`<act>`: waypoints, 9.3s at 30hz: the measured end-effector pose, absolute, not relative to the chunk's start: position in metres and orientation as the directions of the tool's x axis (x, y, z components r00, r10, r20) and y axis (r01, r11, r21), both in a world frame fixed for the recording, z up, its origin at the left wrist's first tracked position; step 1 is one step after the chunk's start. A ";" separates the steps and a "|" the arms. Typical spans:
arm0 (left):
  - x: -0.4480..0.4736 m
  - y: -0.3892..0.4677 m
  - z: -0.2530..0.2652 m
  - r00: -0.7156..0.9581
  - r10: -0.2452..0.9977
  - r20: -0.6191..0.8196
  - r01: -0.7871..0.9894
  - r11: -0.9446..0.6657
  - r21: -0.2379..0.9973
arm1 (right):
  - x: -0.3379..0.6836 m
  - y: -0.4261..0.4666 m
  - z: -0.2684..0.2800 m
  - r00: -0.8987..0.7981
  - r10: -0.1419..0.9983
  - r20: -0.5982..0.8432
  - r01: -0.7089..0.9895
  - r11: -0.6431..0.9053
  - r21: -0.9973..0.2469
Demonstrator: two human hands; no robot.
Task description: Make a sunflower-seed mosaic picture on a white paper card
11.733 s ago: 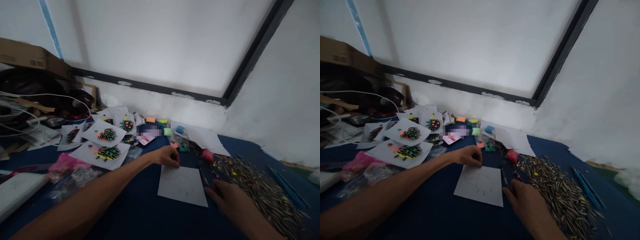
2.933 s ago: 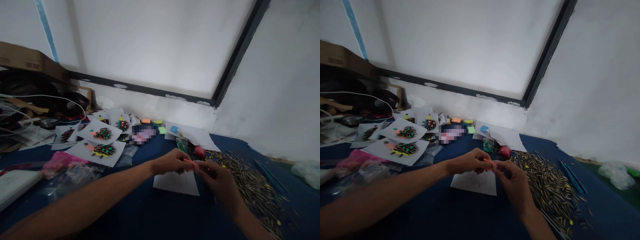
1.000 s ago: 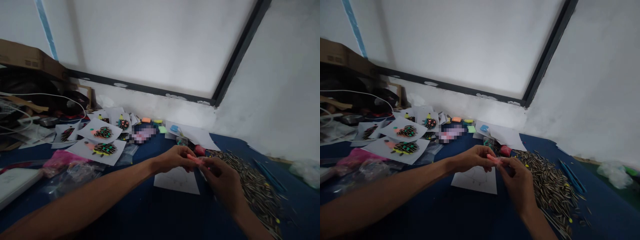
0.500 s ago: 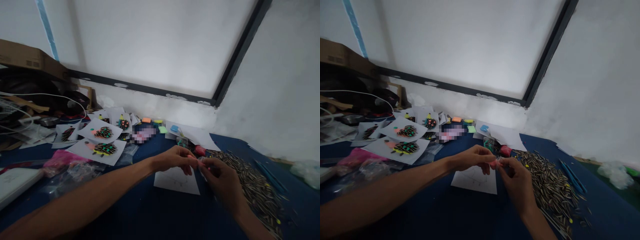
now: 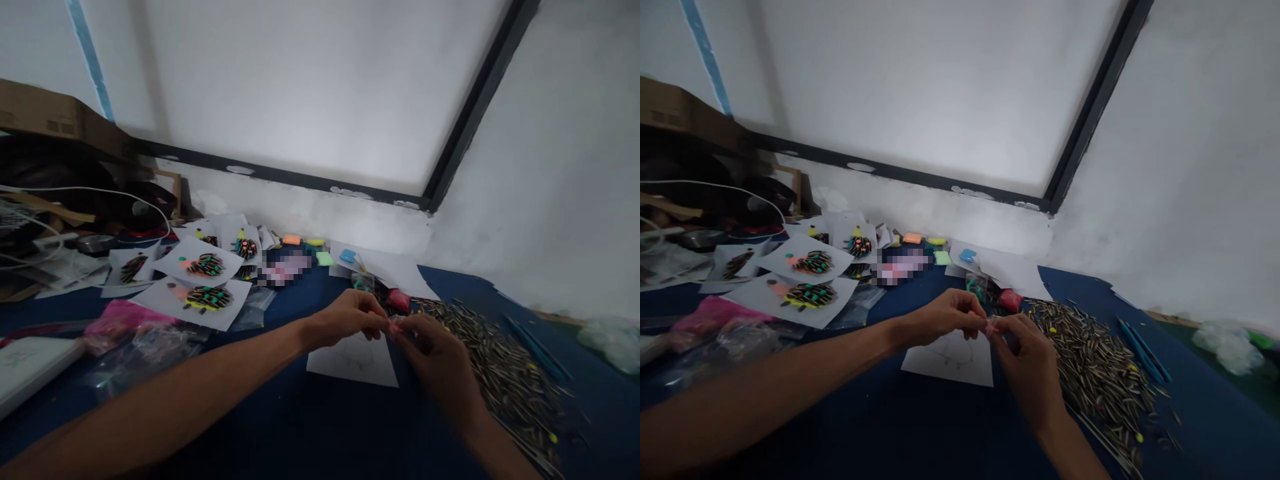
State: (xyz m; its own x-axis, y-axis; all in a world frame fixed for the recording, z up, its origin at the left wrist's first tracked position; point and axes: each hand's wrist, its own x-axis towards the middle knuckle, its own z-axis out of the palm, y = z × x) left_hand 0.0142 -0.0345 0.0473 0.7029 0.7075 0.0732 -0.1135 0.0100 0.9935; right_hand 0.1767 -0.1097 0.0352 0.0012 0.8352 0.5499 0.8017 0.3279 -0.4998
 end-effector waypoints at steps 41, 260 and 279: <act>0.005 -0.009 0.034 0.751 0.659 0.025 -0.042 0.010 0.999 | 0.178 -0.108 0.055 0.305 0.943 0.136 0.322 0.032 -0.946; -0.010 0.004 0.039 0.816 0.575 -0.055 0.494 -0.645 0.583 | 0.141 -0.102 0.004 -0.041 0.898 0.438 0.791 0.297 -0.534; -0.005 0.010 0.032 0.789 0.614 0.003 0.534 -0.689 0.490 | 0.219 -0.101 0.047 0.022 0.990 0.139 0.988 -0.001 -0.152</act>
